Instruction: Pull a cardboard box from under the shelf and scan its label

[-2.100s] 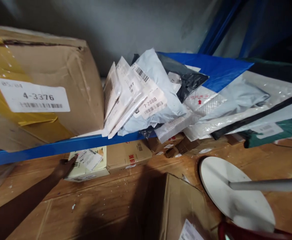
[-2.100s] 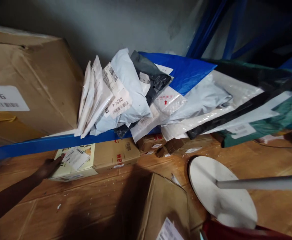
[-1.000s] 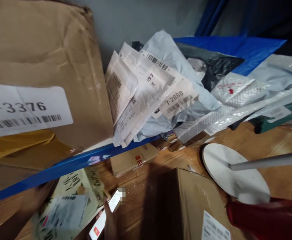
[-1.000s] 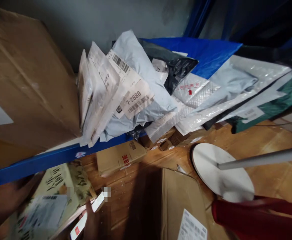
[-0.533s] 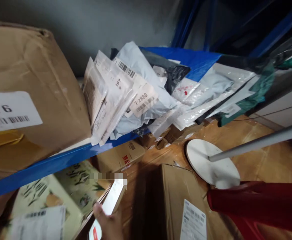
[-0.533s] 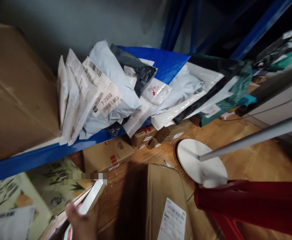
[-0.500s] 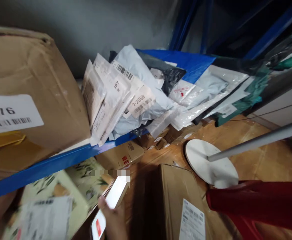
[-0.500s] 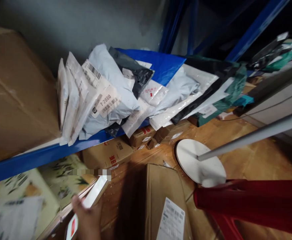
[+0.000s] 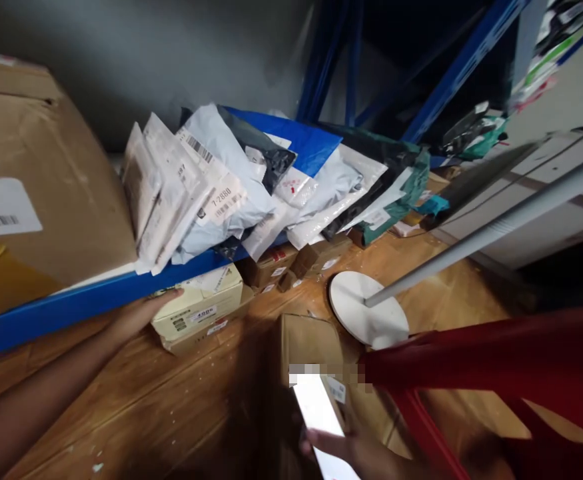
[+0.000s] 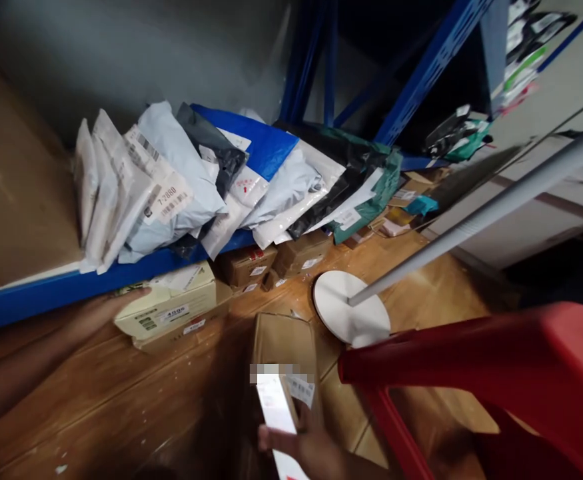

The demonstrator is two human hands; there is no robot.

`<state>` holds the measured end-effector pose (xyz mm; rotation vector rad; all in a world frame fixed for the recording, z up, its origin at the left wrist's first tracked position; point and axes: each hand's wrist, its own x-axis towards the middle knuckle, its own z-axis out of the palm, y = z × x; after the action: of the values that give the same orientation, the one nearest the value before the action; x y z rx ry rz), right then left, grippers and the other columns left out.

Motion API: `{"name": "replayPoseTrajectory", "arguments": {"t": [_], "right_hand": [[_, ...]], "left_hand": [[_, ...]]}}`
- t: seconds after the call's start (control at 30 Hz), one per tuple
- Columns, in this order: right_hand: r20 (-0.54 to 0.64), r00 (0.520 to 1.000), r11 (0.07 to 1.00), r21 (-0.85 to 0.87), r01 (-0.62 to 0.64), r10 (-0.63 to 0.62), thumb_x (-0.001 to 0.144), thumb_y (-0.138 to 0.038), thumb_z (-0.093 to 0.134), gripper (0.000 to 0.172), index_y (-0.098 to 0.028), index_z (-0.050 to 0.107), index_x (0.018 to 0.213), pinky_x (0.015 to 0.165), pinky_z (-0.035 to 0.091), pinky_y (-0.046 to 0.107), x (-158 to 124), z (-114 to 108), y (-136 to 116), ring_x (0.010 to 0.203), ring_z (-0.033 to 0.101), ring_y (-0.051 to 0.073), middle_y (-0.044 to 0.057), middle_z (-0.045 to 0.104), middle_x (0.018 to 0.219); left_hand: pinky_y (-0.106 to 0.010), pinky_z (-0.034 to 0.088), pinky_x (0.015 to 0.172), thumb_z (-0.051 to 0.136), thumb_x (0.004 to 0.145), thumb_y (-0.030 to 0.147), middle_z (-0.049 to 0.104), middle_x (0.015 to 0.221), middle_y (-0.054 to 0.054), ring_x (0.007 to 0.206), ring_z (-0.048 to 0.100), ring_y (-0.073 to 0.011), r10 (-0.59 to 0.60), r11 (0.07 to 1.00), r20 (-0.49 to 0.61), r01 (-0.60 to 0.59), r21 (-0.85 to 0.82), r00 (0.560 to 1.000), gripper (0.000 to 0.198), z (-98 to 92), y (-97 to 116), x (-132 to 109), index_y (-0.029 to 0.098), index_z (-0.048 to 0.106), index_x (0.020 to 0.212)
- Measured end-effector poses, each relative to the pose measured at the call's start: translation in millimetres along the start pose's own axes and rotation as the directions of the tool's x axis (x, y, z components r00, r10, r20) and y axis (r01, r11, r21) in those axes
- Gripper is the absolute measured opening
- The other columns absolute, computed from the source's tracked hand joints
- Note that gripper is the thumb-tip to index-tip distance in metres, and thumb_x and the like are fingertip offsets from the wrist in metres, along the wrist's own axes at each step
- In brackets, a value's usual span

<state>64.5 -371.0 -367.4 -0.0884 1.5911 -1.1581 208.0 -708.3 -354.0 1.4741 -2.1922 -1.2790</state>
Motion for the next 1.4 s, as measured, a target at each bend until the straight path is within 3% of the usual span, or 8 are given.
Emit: {"name": "replayPoseTrajectory", "arguments": {"t": [0.2,0.33,0.4,0.5,0.57,0.67,0.87,1.4], "right_hand": [[0.028,0.99,0.954,0.263,-0.143,0.141,0.061,-0.048,0.072,0.041,-0.015,0.065,0.085,0.06,0.045,0.029,-34.9,-67.5,18.3,0.065,0.066,0.02,0.014,0.073,0.077],[0.125,0.99,0.912,0.394,-0.115,0.071,0.058,-0.058,0.069,0.06,-0.01,0.065,0.095,0.061,0.047,0.028,-37.4,-81.3,36.9,0.068,0.066,0.019,0.015,0.073,0.082],[0.21,0.977,0.87,0.478,-0.125,0.025,0.061,-0.063,0.064,0.071,-0.01,0.062,0.107,0.067,0.048,0.028,-42.4,-88.0,50.9,0.078,0.067,0.02,0.015,0.072,0.092],[0.225,0.974,0.768,0.629,-0.124,-0.027,0.064,-0.07,0.054,0.074,-0.013,0.062,0.11,0.081,0.048,0.032,-53.5,-96.6,70.0,0.091,0.066,0.022,0.013,0.07,0.103],[0.184,0.982,0.718,0.689,-0.104,-0.034,0.064,-0.073,0.051,0.074,-0.014,0.065,0.105,0.085,0.047,0.035,-60.6,-99.9,77.6,0.092,0.066,0.024,0.013,0.071,0.102],[0.1,0.995,0.716,0.696,-0.055,-0.02,0.061,-0.071,0.056,0.069,-0.014,0.068,0.099,0.08,0.049,0.036,-67.1,-101.8,83.3,0.084,0.067,0.024,0.012,0.073,0.094],[-0.068,0.998,0.692,0.72,0.042,0.01,0.059,-0.05,0.072,0.057,-0.019,0.062,0.106,0.09,0.045,0.045,-68.0,-104.4,95.8,0.095,0.064,0.029,0.011,0.071,0.102],[-0.019,0.984,0.838,0.521,0.162,-0.178,0.054,-0.018,0.08,0.108,-0.032,0.012,0.137,0.087,0.046,0.045,-64.2,-93.7,77.0,0.101,0.062,0.026,0.01,0.061,0.119]], "left_hand": [[-0.033,0.04,0.091,0.042,0.072,0.069,0.064,0.103,0.001,0.101,0.057,-0.0204,-0.056,0.998,0.134,0.06,-0.025,0.989,0.076,14.8,33.7,18.0,0.008,0.055,0.114],[-0.05,0.038,0.092,0.035,0.077,0.068,0.06,0.103,-0.014,0.106,0.051,-0.0342,-0.136,0.963,-0.065,0.147,0.227,0.989,0.079,20.0,28.3,-3.4,-0.006,0.058,0.093],[-0.053,0.035,0.096,0.028,0.086,0.057,0.06,0.1,-0.011,0.105,0.051,-0.0288,0.141,0.919,-0.211,-0.048,0.392,0.967,0.064,38.4,8.7,-35.6,0.002,0.058,0.097],[-0.044,0.037,0.098,0.034,0.088,0.042,0.056,0.109,-0.01,0.106,0.049,-0.0233,0.708,0.568,0.139,-0.676,0.47,0.692,0.042,85.4,-24.3,-99.1,0.015,0.058,0.109],[-0.031,0.043,0.091,0.045,0.083,0.044,0.057,0.113,-0.003,0.108,0.049,-0.0192,0.779,0.322,0.439,-0.886,0.333,0.448,0.039,119.0,-37.1,-138.4,0.03,0.054,0.118],[-0.034,0.041,0.093,0.045,0.081,0.051,0.048,0.135,-0.004,0.12,0.043,-0.023,0.668,0.165,0.676,-0.947,0.274,0.312,0.062,159.7,-38.1,-174.3,0.028,0.033,0.137],[-0.042,0.036,0.099,0.025,0.082,0.063,0.027,0.144,-0.016,0.127,0.036,-0.0313,0.515,0.173,0.764,-0.92,0.353,0.39,0.076,199.1,-26.6,-179.4,0.01,0.035,0.135],[-0.047,0.039,0.096,0.029,0.08,0.065,0.021,0.146,-0.019,0.121,0.041,-0.0359,0.367,0.208,0.82,-0.898,0.387,0.439,0.076,195.6,-5.4,-178.9,0.012,0.043,0.132]]}}
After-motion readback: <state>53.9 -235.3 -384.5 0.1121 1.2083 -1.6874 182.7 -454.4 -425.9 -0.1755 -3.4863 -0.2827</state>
